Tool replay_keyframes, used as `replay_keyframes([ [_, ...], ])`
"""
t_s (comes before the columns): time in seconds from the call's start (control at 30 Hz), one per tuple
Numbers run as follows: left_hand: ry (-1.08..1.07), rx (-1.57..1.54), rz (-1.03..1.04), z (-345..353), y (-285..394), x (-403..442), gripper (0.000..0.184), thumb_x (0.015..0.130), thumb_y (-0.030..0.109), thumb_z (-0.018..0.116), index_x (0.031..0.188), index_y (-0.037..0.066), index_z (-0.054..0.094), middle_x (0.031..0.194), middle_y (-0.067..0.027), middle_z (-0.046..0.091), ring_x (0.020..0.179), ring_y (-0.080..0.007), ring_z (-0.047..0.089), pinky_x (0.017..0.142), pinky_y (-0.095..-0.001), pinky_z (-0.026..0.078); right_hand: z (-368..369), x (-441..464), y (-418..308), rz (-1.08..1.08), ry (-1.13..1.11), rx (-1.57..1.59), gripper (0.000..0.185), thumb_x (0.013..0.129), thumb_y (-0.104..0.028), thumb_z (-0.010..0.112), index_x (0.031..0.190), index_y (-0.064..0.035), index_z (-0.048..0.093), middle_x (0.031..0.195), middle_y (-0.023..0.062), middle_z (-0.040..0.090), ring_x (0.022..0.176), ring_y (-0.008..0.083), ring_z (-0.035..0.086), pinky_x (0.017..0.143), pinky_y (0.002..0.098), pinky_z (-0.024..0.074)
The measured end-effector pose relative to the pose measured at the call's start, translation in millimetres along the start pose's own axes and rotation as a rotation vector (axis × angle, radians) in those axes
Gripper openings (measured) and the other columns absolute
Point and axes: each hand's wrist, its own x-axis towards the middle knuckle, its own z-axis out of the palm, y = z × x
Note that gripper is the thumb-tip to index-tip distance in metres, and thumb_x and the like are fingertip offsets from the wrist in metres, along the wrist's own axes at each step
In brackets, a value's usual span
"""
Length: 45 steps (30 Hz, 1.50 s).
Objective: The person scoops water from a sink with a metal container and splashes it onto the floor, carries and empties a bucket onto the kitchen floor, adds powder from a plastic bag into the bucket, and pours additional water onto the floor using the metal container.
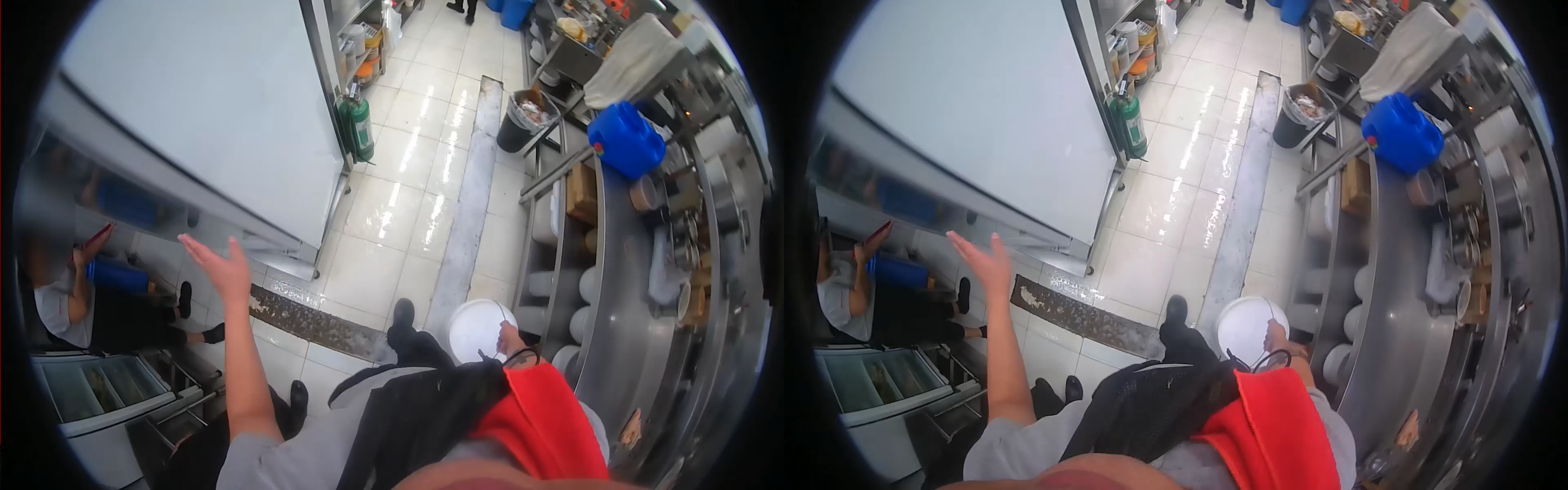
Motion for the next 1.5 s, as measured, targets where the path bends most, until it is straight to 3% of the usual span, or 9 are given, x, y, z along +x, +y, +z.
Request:
replay_keyframes([
  [0.43,0.271,-0.047,-0.445,116,33,65,0.087,0.083,0.011,0.069,0.138,-0.019,0.008,0.137,-0.0301,0.034,0.125,-0.0284,0.039,0.109,-0.033,0.028,90,37,-185,-0.025,-0.164,0.029,0.031,0.089,-0.033,0.05,0.064,-0.0169,0.041,0.047,-0.0042,0.027,0.036,0.0131,0.025,0.035,0.0312,0.0198],
  [0.63,0.548,-0.165,-0.406,148,45,104,0.045,0.082,0.005,0.064,0.112,-0.009,0.034,0.115,-0.0251,0.047,0.102,-0.0289,0.053,0.096,-0.0395,0.044,181,47,-332,-0.026,-0.074,-0.269,0.028,0.089,-0.034,0.05,0.07,-0.0144,0.047,0.049,-0.0022,0.029,0.037,0.0135,0.03,0.036,0.0331,0.0255],
  [0.83,0.632,0.199,-0.622,166,61,122,0.04,0.083,0.006,0.062,0.111,-0.007,0.035,0.112,-0.0234,0.048,0.105,-0.0299,0.05,0.097,-0.0375,0.042,274,80,-431,-0.292,-0.08,-0.838,0.04,0.09,-0.035,0.045,0.084,0.0018,0.06,0.067,0.0138,0.058,0.064,0.0282,0.058,0.06,0.0443,0.0451],
  [0.97,-0.036,0.271,-0.857,186,46,47,0.059,0.088,0.007,0.054,0.139,-0.011,0.029,0.146,-0.0233,0.034,0.132,-0.031,0.037,0.107,-0.036,0.032,283,212,-456,-1.014,-0.355,-1.737,0.038,0.095,-0.03,0.04,0.102,-0.0016,0.064,0.1,0.0212,0.065,0.094,0.0366,0.062,0.085,0.047,0.0459],
  [1.0,-0.077,-0.224,-0.985,230,62,23,0.067,0.087,0.001,0.053,0.144,-0.008,0.021,0.152,-0.0224,0.023,0.14,-0.0296,0.026,0.111,-0.0367,0.026,305,184,-479,-1.079,-0.393,-1.724,0.046,0.096,-0.037,0.037,0.1,-0.0006,0.065,0.106,0.0226,0.064,0.097,0.039,0.06,0.088,0.0466,0.0452],
  [1.1,-0.727,-0.137,-0.636,370,90,-44,0.068,0.081,0.001,0.06,0.142,-0.005,0.03,0.148,-0.0249,0.031,0.137,-0.0335,0.032,0.11,-0.0397,0.029,346,99,-548,-0.868,-0.228,-1.49,0.044,0.092,-0.037,0.043,0.095,-0.0017,0.068,0.102,0.0233,0.065,0.102,0.0397,0.059,0.092,0.0444,0.0435],
  [1.2,-0.771,-0.346,-0.451,501,137,-71,0.059,0.084,0.014,0.061,0.136,-0.006,0.04,0.141,-0.0262,0.04,0.131,-0.0373,0.04,0.107,-0.038,0.034,363,96,-590,-0.891,-0.31,-1.543,0.045,0.09,-0.039,0.045,0.093,-0.0001,0.068,0.103,0.0247,0.064,0.101,0.0406,0.058,0.09,0.0442,0.0442],
  [1.33,-0.769,-0.818,-1.174,655,180,-139,0.06,0.094,0.023,0.055,0.143,0.0,0.031,0.141,-0.0184,0.044,0.129,-0.0317,0.045,0.106,-0.0368,0.034,347,118,-656,-1.213,-0.477,-1.725,0.044,0.094,-0.036,0.041,0.098,0.0,0.064,0.102,0.0239,0.063,0.098,0.0409,0.058,0.086,0.0481,0.0448],
  [1.5,-0.4,-0.97,-1.798,743,250,-206,0.059,0.1,0.041,0.04,0.146,0.005,0.028,0.145,-0.0133,0.04,0.133,-0.0255,0.039,0.11,-0.0337,0.029,327,-62,-769,-0.964,-0.5,-1.753,0.048,0.092,-0.041,0.045,0.087,0.0005,0.068,0.087,0.0237,0.065,0.086,0.0404,0.063,0.08,0.0465,0.0487],
])
